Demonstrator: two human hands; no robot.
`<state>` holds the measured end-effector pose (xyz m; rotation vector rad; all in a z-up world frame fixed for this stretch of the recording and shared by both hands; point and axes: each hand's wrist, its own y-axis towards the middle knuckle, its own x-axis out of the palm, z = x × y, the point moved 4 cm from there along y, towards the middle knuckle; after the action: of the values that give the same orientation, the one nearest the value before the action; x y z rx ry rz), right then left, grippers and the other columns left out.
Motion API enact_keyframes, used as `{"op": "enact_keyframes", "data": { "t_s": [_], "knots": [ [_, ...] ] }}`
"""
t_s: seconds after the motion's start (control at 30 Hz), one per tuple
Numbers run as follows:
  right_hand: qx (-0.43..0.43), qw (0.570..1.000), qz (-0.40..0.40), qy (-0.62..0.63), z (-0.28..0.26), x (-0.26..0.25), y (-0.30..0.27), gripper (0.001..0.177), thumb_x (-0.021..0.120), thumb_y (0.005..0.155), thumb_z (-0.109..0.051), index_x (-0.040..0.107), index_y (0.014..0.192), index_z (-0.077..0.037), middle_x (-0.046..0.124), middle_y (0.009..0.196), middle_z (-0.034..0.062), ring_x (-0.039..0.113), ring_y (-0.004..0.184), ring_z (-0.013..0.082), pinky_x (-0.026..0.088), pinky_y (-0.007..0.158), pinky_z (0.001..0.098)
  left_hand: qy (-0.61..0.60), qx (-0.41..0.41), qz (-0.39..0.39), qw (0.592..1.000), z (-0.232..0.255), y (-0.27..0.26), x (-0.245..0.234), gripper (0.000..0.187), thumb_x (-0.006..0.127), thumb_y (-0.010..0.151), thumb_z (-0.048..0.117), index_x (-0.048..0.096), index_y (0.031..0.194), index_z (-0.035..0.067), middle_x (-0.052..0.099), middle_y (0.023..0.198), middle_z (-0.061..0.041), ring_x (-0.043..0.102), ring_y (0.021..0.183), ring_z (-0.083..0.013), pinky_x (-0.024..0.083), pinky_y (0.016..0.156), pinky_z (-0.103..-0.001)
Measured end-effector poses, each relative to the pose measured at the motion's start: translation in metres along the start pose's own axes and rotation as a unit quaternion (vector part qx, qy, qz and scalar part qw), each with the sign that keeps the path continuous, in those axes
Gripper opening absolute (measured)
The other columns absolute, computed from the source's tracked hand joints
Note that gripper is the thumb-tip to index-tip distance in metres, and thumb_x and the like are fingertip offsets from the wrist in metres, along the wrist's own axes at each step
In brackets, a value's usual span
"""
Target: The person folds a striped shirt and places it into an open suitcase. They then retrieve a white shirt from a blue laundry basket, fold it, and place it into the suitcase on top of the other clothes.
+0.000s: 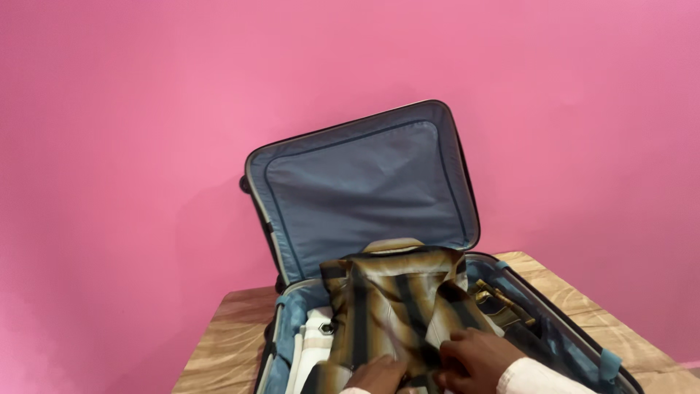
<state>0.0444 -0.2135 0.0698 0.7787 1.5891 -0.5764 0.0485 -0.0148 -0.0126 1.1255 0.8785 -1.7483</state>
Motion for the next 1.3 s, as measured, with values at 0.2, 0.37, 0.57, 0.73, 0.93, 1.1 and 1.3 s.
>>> {"op": "enact_keyframes", "data": {
  "t_s": [0.2,0.37,0.57,0.73,0.93,1.1,1.3],
  "knots": [
    [0.025,0.998,0.026,0.044,0.004,0.000,-0.010,0.029,0.075,0.081,-0.040,0.069,0.096,-0.016,0.072,0.088,0.0060,0.069,0.096,0.0307,0.054,0.082,0.0421,0.000,-0.010,0.033,0.999,0.001,-0.018,0.004,0.056,0.072,0.095,0.046,0.058,0.138,0.013,0.059,0.129,-0.019,0.049,0.130,-0.0371,0.038,0.108,-0.054],
    [-0.051,0.945,0.043,0.320,0.016,0.011,0.005,0.016,0.076,0.076,-0.010,0.069,0.090,-0.009,0.074,0.084,0.0071,0.072,0.085,0.0223,0.055,0.079,0.0318,-0.017,-0.027,0.097,0.995,0.026,-0.046,-0.024,0.035,0.072,0.085,0.038,0.074,0.113,0.017,0.069,0.114,-0.010,0.056,0.120,-0.0292,0.041,0.105,-0.043],
    [-0.121,0.910,0.111,0.381,0.026,0.015,0.010,0.019,0.075,0.075,-0.001,0.069,0.091,-0.007,0.074,0.085,0.0030,0.070,0.086,0.0140,0.055,0.083,0.0307,-0.019,-0.013,0.150,0.988,0.030,-0.048,-0.022,0.044,0.073,0.089,0.047,0.069,0.117,0.014,0.066,0.108,-0.007,0.057,0.116,-0.0296,0.042,0.100,-0.043],
    [-0.031,0.961,0.083,0.263,0.025,0.016,0.003,0.019,0.085,0.079,-0.006,0.067,0.081,-0.005,0.076,0.079,-0.0004,0.074,0.080,0.0097,0.056,0.078,0.0286,-0.024,-0.044,0.107,0.993,0.029,-0.044,-0.016,0.046,0.074,0.088,0.049,0.067,0.117,0.015,0.065,0.105,-0.006,0.062,0.110,-0.0301,0.045,0.098,-0.044],
    [-0.103,0.853,0.052,0.509,0.035,0.028,0.017,0.021,0.070,0.080,0.010,0.063,0.092,-0.005,0.071,0.087,0.0012,0.068,0.086,0.0086,0.055,0.080,0.0256,-0.065,-0.029,0.165,0.984,0.037,-0.054,-0.027,0.026,0.073,0.086,0.031,0.070,0.106,0.015,0.067,0.099,-0.008,0.066,0.101,-0.0309,0.051,0.089,-0.044],
    [-0.010,0.925,0.032,0.379,0.045,0.043,0.020,0.035,0.055,0.076,0.014,0.069,0.100,-0.008,0.074,0.090,-0.0009,0.071,0.088,0.0075,0.055,0.080,0.0241,-0.080,-0.013,0.297,0.952,0.050,-0.062,-0.045,0.013,0.071,0.089,0.022,0.068,0.095,0.011,0.064,0.097,-0.008,0.062,0.102,-0.0315,0.049,0.086,-0.045],
    [-0.027,0.899,0.048,0.435,0.038,0.034,0.023,0.027,0.060,0.080,0.009,0.071,0.097,-0.008,0.074,0.092,0.0017,0.067,0.089,0.0121,0.053,0.079,0.0264,-0.110,0.014,0.342,0.933,0.051,-0.064,-0.054,0.012,0.070,0.090,0.022,0.067,0.096,0.012,0.066,0.102,-0.007,0.062,0.105,-0.0318,0.049,0.087,-0.044]
  ]
}}
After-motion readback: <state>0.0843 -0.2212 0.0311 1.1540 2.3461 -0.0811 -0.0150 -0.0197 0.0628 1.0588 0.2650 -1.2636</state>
